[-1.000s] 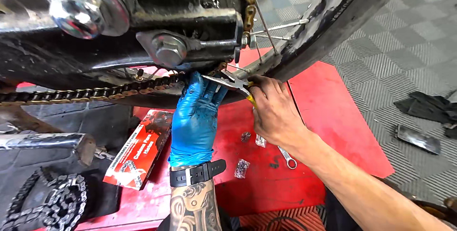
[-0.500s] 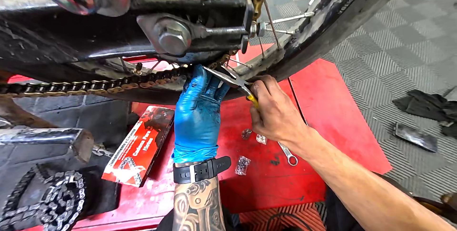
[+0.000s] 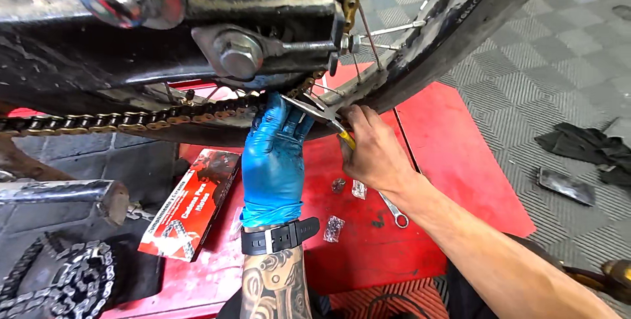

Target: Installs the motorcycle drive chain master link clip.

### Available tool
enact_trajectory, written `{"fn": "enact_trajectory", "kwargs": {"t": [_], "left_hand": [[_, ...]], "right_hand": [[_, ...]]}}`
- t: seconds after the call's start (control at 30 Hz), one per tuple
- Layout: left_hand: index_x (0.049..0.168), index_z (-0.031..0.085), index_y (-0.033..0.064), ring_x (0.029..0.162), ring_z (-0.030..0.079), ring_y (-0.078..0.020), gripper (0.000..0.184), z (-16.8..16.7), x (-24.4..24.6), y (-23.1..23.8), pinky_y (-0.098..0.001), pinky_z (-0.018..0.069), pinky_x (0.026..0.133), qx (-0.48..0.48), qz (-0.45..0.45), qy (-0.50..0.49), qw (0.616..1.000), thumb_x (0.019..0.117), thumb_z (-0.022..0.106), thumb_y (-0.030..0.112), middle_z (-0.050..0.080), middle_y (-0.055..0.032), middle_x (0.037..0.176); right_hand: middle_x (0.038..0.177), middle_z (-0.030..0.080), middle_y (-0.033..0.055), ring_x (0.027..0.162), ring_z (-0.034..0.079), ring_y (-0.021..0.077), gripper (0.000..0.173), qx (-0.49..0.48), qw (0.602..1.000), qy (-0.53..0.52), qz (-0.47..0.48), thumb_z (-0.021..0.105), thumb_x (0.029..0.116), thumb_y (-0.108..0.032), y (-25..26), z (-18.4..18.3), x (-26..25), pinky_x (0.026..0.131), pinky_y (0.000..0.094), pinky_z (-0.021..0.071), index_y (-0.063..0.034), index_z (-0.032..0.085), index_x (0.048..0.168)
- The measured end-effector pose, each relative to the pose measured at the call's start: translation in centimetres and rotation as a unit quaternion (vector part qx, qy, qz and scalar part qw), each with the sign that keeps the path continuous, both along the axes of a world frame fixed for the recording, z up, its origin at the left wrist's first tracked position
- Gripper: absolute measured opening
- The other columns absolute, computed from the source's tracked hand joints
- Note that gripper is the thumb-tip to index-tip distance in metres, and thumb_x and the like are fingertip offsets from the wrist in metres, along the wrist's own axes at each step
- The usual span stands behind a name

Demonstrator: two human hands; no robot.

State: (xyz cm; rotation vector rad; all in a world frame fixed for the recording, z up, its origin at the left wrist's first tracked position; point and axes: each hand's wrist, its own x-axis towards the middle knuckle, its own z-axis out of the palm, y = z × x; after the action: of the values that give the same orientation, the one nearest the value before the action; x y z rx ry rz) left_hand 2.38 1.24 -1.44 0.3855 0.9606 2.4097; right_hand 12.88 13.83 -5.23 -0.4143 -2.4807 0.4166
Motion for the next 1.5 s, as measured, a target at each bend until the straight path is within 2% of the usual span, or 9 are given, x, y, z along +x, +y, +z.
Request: {"fn": "enact_trajectory", "kwargs": {"t": [0.27, 0.33, 0.43, 1.03, 1.17, 1.27, 1.33, 1.4, 1.5], "left_hand": [[0.14, 0.048, 0.001, 0.127, 0.06, -0.0285, 0.037, -0.2, 0.5, 0.4, -0.0464, 0.0481, 0.112, 0.01, 0.02, 0.01, 1.0, 0.1107, 0.038, 0.021, 0.061, -0.0162, 0.135], [0.134, 0.051, -0.0002, 0.125, 0.061, -0.0291, 0.034, -0.3, 0.6, 0.4, -0.0477, 0.0476, 0.111, 0.031, 0.015, 0.014, 0.999, 0.1074, 0.037, 0.015, 0.062, -0.0179, 0.132], [0.14, 0.045, -0.0043, 0.13, 0.058, -0.032, 0.037, -0.7, 0.2, 0.4, -0.0473, 0.046, 0.113, 0.052, 0.006, 0.034, 0.998, 0.107, 0.038, 0.008, 0.057, -0.0228, 0.14], [0.127, 0.053, -0.0044, 0.114, 0.067, -0.0282, 0.024, -0.3, 0.9, 1.2, -0.0458, 0.0548, 0.104, -0.06, 0.107, 0.122, 0.985, 0.104, 0.051, 0.003, 0.067, -0.0188, 0.12], [0.131, 0.05, -0.0032, 0.117, 0.065, -0.026, 0.025, 0.2, 2.0, 2.0, -0.0438, 0.0535, 0.104, -0.062, 0.137, 0.108, 0.983, 0.1066, 0.047, 0.004, 0.065, -0.0166, 0.121], [0.14, 0.043, 0.0012, 0.124, 0.06, -0.0236, 0.033, 0.0, 2.6, 1.8, -0.0426, 0.0496, 0.109, -0.053, 0.086, 0.1, 0.99, 0.1089, 0.042, 0.011, 0.06, -0.014, 0.132], [0.145, 0.044, 0.0021, 0.129, 0.059, -0.0243, 0.038, -0.6, 3.4, 1.7, -0.0433, 0.0489, 0.111, -0.104, 0.063, 0.147, 0.982, 0.1111, 0.041, 0.02, 0.06, -0.0136, 0.139], [0.135, 0.052, -0.0007, 0.117, 0.066, -0.0214, 0.034, -0.7, 3.8, 2.8, -0.0393, 0.054, 0.104, -0.143, 0.108, 0.179, 0.967, 0.1123, 0.037, 0.018, 0.068, -0.0125, 0.125], [0.121, 0.063, -0.0026, 0.101, 0.072, -0.0192, 0.025, -0.7, 4.0, 3.5, -0.0361, 0.0604, 0.091, -0.166, 0.168, 0.192, 0.953, 0.1093, 0.047, 0.012, 0.074, -0.0111, 0.107]], "right_hand": [[0.104, 0.067, 0.0159, 0.097, 0.068, 0.0321, 0.034, 0.009, 1.0, 0.017, -0.006, 0.067, 0.0846, -0.009, -0.3, -0.4, -0.6, 0.079, 0.0434, 0.059, -0.0032, 0.064, 0.118], [0.103, 0.067, 0.0154, 0.096, 0.068, 0.0315, 0.033, 0.009, 1.0, 0.017, -0.012, 0.066, 0.086, -0.009, -0.4, -0.4, -0.7, 0.08, 0.043, 0.059, -0.0031, 0.064, 0.118], [0.102, 0.067, 0.0154, 0.096, 0.068, 0.0314, 0.033, 0.011, 1.0, 0.022, -0.017, 0.067, 0.0844, -0.009, -0.6, -0.5, -0.8, 0.079, 0.0428, 0.0591, -0.0029, 0.064, 0.117], [0.1, 0.067, 0.0163, 0.091, 0.07, 0.0309, 0.029, -0.001, 0.998, 0.055, -0.034, 0.067, 0.0836, -0.009, -1.3, -2.1, -2.1, 0.076, 0.0423, 0.0602, -0.0004, 0.064, 0.111], [0.099, 0.066, 0.0149, 0.091, 0.07, 0.0298, 0.029, -0.009, 0.998, 0.052, -0.038, 0.069, 0.0808, -0.007, -1.5, -2.0, -2.4, 0.075, 0.0427, 0.0601, -0.0022, 0.063, 0.109], [0.099, 0.066, 0.0142, 0.092, 0.069, 0.0293, 0.029, -0.014, 0.998, 0.036, -0.046, 0.069, 0.0816, -0.008, -1.7, -1.5, -2.3, 0.076, 0.0427, 0.06, -0.0028, 0.063, 0.109], [0.1, 0.066, 0.015, 0.092, 0.069, 0.0303, 0.034, -0.023, 0.998, 0.013, -0.054, 0.071, 0.0807, -0.01, -2.1, -0.8, -2.0, 0.076, 0.0441, 0.0595, -0.0014, 0.062, 0.112], [0.101, 0.067, 0.0175, 0.093, 0.07, 0.0321, 0.04, -0.028, 0.998, 0.001, -0.053, 0.071, 0.0786, -0.013, -2.2, -0.3, -1.8, 0.076, 0.0458, 0.0596, 0.0022, 0.062, 0.115], [0.103, 0.067, 0.0185, 0.094, 0.07, 0.0326, 0.043, -0.026, 0.998, -0.005, -0.055, 0.072, 0.08, -0.014, -2.1, -0.4, -1.6, 0.076, 0.0457, 0.06, 0.0047, 0.062, 0.117]]}}
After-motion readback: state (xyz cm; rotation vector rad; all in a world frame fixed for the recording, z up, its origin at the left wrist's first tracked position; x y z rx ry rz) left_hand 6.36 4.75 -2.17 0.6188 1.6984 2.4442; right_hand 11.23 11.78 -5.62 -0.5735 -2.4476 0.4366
